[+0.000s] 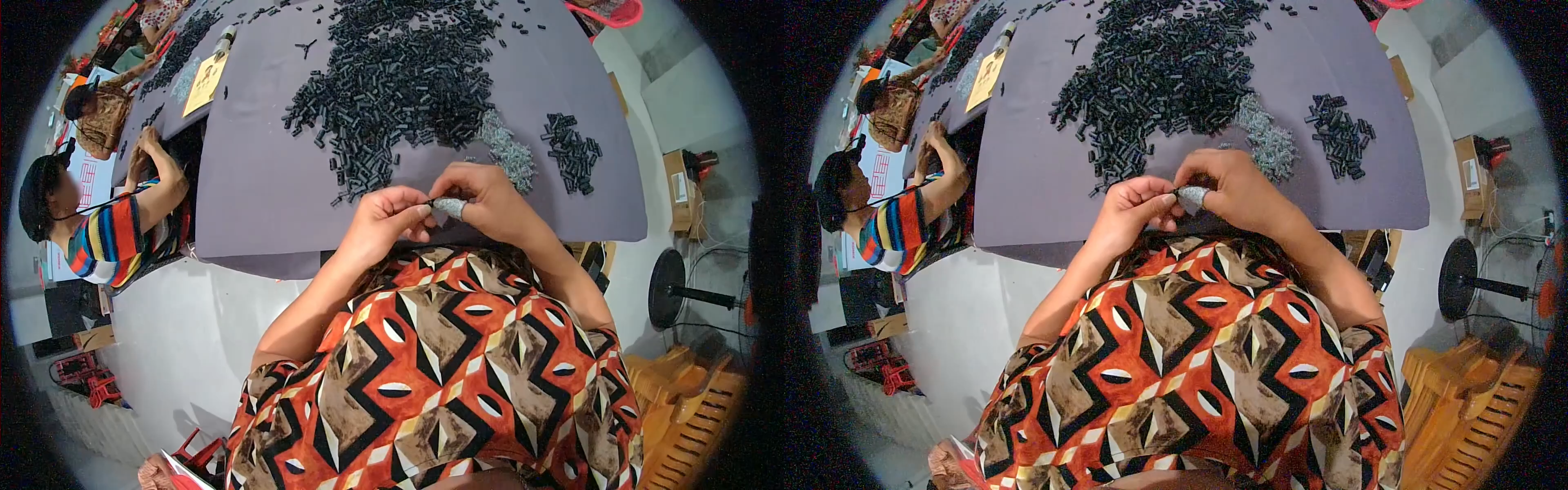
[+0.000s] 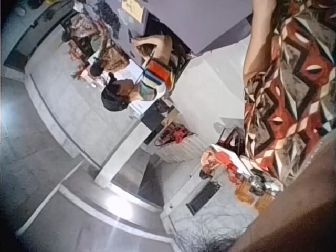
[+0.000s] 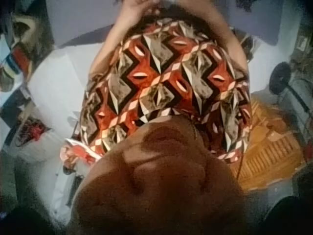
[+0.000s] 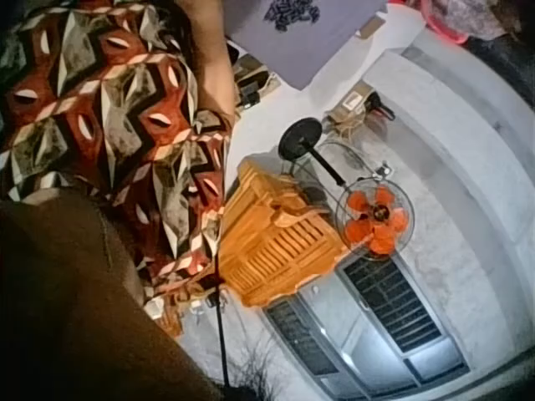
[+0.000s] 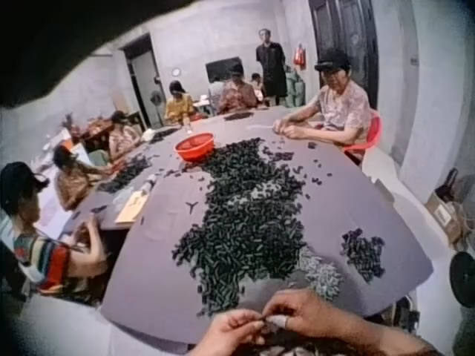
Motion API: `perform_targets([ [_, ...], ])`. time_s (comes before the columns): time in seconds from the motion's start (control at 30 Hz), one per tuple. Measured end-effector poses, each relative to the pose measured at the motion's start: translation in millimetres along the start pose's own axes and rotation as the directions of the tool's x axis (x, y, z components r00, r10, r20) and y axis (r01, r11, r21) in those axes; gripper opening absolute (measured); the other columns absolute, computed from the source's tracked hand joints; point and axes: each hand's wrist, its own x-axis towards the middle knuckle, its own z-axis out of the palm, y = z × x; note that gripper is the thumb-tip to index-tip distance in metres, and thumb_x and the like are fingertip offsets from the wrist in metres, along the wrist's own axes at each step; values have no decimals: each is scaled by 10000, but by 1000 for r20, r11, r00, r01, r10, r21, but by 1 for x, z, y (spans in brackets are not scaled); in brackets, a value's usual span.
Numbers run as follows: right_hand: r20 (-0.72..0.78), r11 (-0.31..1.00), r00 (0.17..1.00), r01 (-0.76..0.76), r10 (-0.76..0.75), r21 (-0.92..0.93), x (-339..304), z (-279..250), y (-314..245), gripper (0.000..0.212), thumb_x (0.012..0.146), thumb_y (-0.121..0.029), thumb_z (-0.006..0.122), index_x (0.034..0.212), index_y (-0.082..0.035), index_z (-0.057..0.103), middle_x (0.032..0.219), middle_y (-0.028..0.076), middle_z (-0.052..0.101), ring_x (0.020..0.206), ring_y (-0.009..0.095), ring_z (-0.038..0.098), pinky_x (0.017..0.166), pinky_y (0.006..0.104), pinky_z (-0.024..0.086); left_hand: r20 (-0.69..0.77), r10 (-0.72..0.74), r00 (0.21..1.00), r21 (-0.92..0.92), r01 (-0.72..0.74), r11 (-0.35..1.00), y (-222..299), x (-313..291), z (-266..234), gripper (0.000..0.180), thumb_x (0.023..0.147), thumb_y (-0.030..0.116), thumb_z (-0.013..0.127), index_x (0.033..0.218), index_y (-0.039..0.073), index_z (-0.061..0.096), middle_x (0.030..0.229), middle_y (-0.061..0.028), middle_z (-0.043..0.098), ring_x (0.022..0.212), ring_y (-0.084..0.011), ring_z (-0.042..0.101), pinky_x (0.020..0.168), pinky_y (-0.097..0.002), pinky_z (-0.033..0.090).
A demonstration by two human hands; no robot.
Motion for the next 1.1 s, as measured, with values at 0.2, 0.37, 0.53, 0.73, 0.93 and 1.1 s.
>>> perform_targets([
  [0.2,-9,978,996,87,-90,-190,-1,-2,-6,105,809,-55,656,898,0,660,785,116,653,742,214,662,663,318,507,7,0,1000,4,0,1000,0,-1,7,168,981,77,579,1110,-20,628,873,-54,699,690,-95,654,626,-207,521],
  [0.37,-105,1000,994,-26,25,-8,-6,3,0,108,789,-56,664,876,7,658,789,128,655,727,236,659,650,332,501,-110,262,959,323,-215,921,-4,-2,23,170,989,87,572,1088,-41,621,876,-47,673,721,-82,629,621,-212,511],
  [0.53,1,968,992,126,-129,-216,-9,-8,-15,105,762,-26,648,862,4,655,811,143,654,776,294,661,679,357,501,23,12,1000,41,-13,999,7,3,11,177,985,102,580,1089,-29,637,853,-55,687,668,-92,636,601,-206,507],
  [0.73,111,888,932,363,-345,-283,-11,-17,-11,191,770,-5,623,958,-6,662,897,138,657,805,291,654,707,366,507,240,-169,956,-315,242,918,6,8,4,161,973,100,592,1068,-18,645,818,-67,697,612,-106,640,554,-197,497],
  [0.93,-52,999,998,-29,30,22,-23,-21,-16,270,909,-94,616,1171,-32,615,999,143,680,852,226,668,758,330,507,80,-15,997,-84,21,996,15,6,13,158,976,106,595,1057,-23,638,816,-70,690,617,-105,630,580,-210,509],
  [1.1,-58,924,993,78,-107,-375,-18,-20,-16,208,923,-188,590,1066,-37,605,913,170,646,813,324,647,728,385,506,20,106,994,131,-107,986,18,-1,21,151,985,98,589,1064,-25,627,851,-45,674,709,-85,611,637,-230,513],
])
